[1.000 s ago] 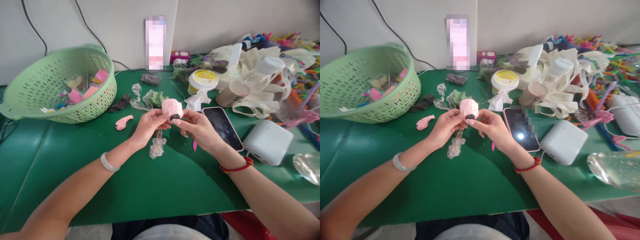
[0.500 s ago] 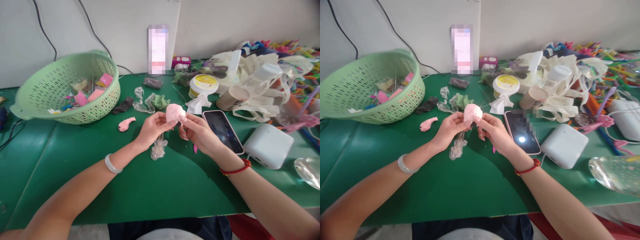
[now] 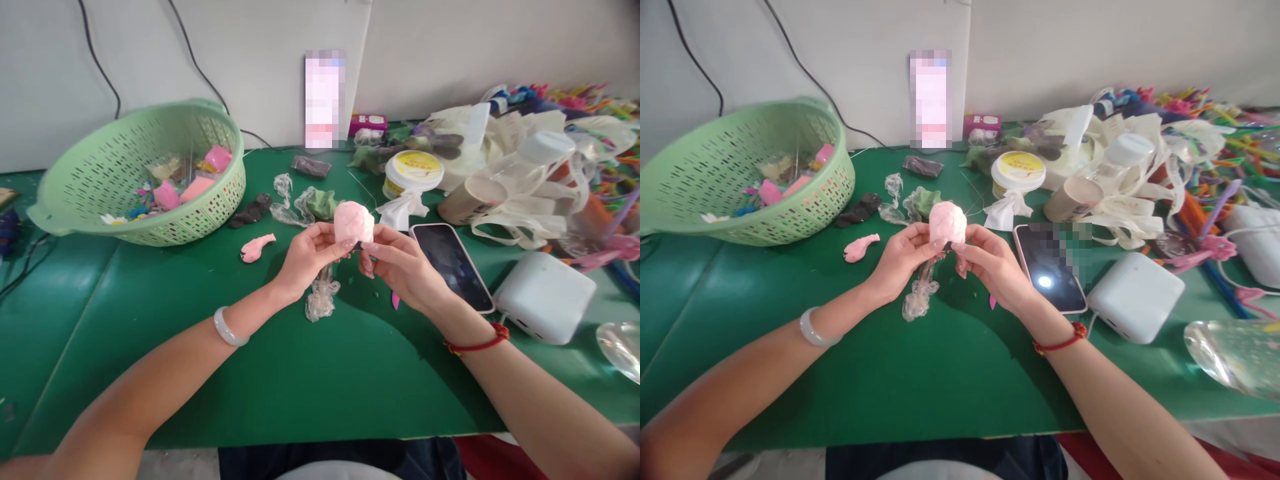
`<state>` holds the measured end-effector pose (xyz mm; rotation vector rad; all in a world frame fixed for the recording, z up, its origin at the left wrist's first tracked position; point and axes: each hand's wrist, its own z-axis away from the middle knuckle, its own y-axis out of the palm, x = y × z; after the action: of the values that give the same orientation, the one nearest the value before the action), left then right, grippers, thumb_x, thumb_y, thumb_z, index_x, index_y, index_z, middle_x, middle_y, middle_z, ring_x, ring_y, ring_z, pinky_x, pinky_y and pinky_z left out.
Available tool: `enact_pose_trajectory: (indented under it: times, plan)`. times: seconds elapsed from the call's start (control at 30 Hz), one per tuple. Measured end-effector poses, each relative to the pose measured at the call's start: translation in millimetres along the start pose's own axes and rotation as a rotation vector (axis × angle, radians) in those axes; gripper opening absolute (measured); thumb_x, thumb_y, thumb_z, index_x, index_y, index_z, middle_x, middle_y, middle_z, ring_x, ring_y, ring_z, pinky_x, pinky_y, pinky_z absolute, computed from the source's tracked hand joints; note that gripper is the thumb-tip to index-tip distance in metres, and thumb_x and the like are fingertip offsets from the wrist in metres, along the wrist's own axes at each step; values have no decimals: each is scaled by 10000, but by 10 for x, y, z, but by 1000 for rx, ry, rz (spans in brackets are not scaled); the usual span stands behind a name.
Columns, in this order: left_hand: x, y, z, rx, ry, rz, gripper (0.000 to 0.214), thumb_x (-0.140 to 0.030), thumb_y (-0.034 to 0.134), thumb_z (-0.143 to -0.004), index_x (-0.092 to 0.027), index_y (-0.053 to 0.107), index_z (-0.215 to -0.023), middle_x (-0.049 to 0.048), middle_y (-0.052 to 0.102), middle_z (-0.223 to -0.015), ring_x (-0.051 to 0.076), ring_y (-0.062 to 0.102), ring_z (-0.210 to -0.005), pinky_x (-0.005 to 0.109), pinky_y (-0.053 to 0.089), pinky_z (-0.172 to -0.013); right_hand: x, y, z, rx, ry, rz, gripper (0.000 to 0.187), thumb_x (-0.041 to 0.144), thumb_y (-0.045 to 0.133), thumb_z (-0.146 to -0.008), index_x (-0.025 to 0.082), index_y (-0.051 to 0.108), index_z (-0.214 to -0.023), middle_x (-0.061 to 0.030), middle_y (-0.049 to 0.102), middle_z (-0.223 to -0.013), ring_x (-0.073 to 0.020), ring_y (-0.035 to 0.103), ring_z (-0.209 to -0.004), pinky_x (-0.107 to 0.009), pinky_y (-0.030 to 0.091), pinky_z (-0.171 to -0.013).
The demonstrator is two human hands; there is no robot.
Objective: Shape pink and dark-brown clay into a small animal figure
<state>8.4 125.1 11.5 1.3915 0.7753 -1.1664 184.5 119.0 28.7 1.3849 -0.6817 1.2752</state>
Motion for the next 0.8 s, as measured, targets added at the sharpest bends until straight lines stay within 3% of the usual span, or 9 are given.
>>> enact_pose_trajectory:
  times: [0.33, 0.8]
  plan:
    - [-26, -36, 21, 99, 10, 6, 341, -389, 841, -738, -177, 662, -935, 18, 694, -893, 135, 646, -796, 277, 489, -740, -6, -3, 7, 8, -11, 19, 216, 326, 779, -764, 199, 645, -877, 29, 572, -629, -111, 507, -577, -274, 410, -560]
    - [-2, -35, 12, 88, 25, -12, 338, -395, 832, -750, -182, 660, -948, 15, 694, -886, 125, 643, -760, 264, 479, -693, -3, -6, 6, 19, 2, 25, 226, 354, 790, -761, 200, 663, -869, 21, 569, -645, -116, 502, -595, -281, 412, -571]
